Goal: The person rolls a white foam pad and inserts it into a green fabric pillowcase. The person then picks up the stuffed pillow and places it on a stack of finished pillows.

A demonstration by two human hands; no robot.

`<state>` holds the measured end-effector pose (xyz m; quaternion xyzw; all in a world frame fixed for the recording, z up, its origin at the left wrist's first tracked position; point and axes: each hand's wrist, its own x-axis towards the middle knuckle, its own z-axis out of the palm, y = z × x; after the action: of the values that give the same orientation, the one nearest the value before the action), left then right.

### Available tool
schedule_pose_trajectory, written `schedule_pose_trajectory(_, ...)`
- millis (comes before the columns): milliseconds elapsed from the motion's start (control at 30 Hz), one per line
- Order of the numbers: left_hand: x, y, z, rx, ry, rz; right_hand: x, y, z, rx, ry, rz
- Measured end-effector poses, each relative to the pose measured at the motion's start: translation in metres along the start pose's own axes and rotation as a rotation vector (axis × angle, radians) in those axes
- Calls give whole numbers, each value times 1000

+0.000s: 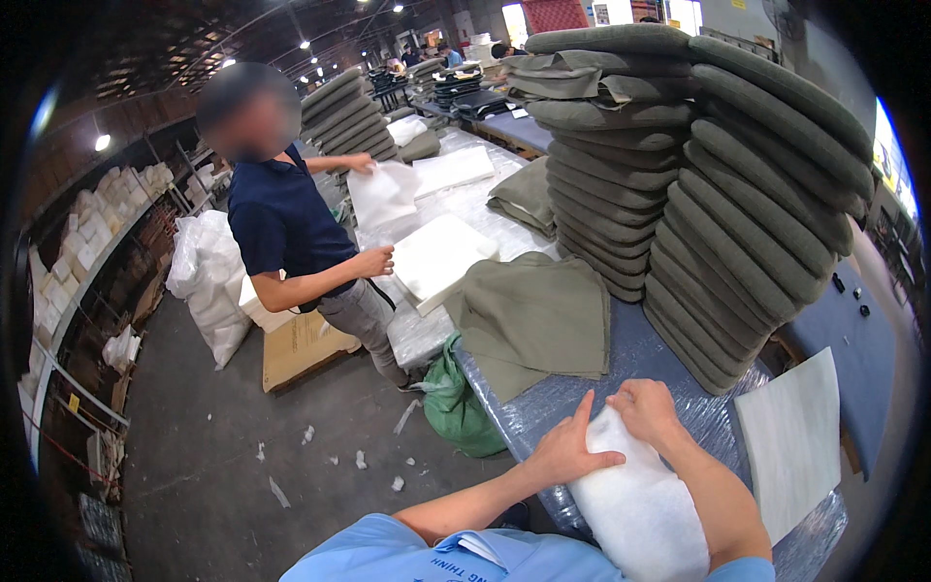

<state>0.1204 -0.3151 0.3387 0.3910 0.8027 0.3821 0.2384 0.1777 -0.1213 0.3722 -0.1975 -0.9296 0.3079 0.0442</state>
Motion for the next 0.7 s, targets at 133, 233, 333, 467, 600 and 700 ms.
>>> schedule_pose_trajectory(133,-3,4,0,10,-13,-9,-6,-19,-22,-69,79,-149)
schedule_pose_trajectory(233,3,10,0,1,-15,-4,-11,-5,-19,-7,150,-80)
schedule_pose_trajectory(333,5,16,-1,22,-25,-20,-11,8,-13,105,263,-13)
schedule_pose_trajectory(467,5,21,-4,53,-62,-40,-1,50,-18,120,559,3)
schedule_pose_trajectory(600,-5,10,-2,60,-17,-60,-1,53,-47,358,91,118)
schedule_pose_trajectory(700,1,10,5,35,27,-6,-15,48,-46,392,-33,107)
